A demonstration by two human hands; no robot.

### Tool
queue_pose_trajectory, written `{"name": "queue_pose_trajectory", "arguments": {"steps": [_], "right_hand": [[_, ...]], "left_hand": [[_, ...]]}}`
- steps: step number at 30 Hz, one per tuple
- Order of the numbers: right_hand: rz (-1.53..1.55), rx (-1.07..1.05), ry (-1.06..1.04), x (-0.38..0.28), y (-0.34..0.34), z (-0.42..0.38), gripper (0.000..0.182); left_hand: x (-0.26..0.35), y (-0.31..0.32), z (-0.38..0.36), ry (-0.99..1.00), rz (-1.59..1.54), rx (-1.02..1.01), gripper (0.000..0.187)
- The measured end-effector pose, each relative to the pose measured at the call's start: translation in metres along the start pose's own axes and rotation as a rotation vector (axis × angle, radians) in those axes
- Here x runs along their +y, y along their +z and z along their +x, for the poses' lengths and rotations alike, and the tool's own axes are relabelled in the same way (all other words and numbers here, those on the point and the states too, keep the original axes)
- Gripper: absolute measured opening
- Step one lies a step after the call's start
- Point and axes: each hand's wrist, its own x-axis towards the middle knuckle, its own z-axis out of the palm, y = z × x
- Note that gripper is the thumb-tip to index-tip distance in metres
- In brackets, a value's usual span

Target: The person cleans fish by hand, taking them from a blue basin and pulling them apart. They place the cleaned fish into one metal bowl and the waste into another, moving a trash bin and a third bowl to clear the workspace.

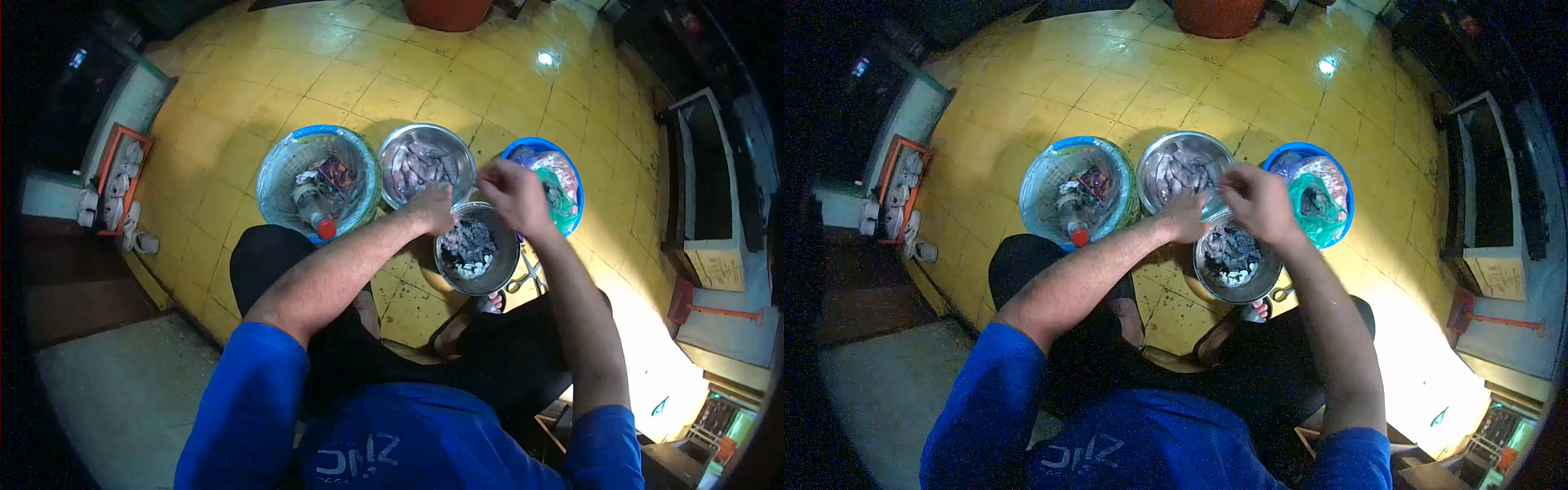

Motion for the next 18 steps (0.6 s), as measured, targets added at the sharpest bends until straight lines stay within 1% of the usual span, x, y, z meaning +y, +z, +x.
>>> {"name": "queue_pose_trajectory", "arguments": {"steps": [1,3,4,5,6,7,8,9,10,11,12,13,14,15,16,17,18], "right_hand": [[0.072,0.024,-0.089,-0.013,0.016,0.008,0.014],[0.091,0.022,-0.122,-0.045,0.052,0.028,0.019],[0.031,0.014,-0.219,-0.059,0.073,0.038,0.024],[0.01,0.048,-0.18,-0.068,0.092,0.045,0.024],[0.023,-0.082,-0.269,-0.078,0.108,0.052,0.028],[0.042,-0.22,-0.363,-0.082,0.12,0.059,0.033],[0.024,-0.085,-0.418,-0.087,0.125,0.057,0.036],[0.013,-0.07,-0.402,-0.082,0.12,0.06,0.036],[0.018,-0.128,-0.325,-0.078,0.115,0.065,0.036],[0.027,-0.191,-0.252,-0.074,0.111,0.071,0.036],[0.097,-0.165,-0.226,-0.057,0.101,0.072,0.034],[0.031,-0.142,-0.173,-0.037,0.088,0.073,0.033],[-0.035,-0.12,-0.12,-0.013,0.072,0.076,0.031],[-0.15,-0.115,-0.032,0.026,0.056,0.083,0.028],[-0.211,-0.088,0.048,0.043,0.023,0.078,0.027],[-0.248,-0.02,0.077,0.093,0.001,0.081,0.029],[-0.3,0.089,0.232,0.138,-0.018,0.077,0.027]], "left_hand": [[-0.005,0.008,0.006,0.01,0.004,-0.007,0.064],[-0.038,0.05,0.031,0.489,-0.025,-0.054,0.056],[-0.067,0.079,0.037,0.723,-0.546,0.101,0.057],[-0.045,0.066,0.005,0.212,-1.359,-0.243,0.048],[-0.047,0.068,0.002,0.13,-1.517,-0.303,0.047],[-0.064,0.078,0.01,0.219,-1.358,-0.291,0.047],[-0.085,0.089,0.023,0.376,-0.985,-0.188,0.047],[-0.11,0.095,0.036,0.546,-0.335,0.043,0.046],[-0.139,0.116,0.051,0.606,0.244,0.245,0.046],[-0.143,0.122,0.055,0.621,0.415,0.319,0.046],[-0.105,0.097,0.045,0.606,0.103,0.194,0.052],[-0.056,0.058,0.027,0.578,-0.209,0.064,0.058],[-0.033,0.031,0.015,0.344,-0.108,-0.053,0.054],[-0.019,0.014,0.007,0.108,-0.008,-0.166,0.051],[-0.014,0.012,0.001,0.094,-0.023,-0.124,0.056],[-0.014,0.013,0.001,0.092,-0.03,-0.125,0.056],[-0.015,0.014,0.002,0.082,-0.022,-0.133,0.059]]}}
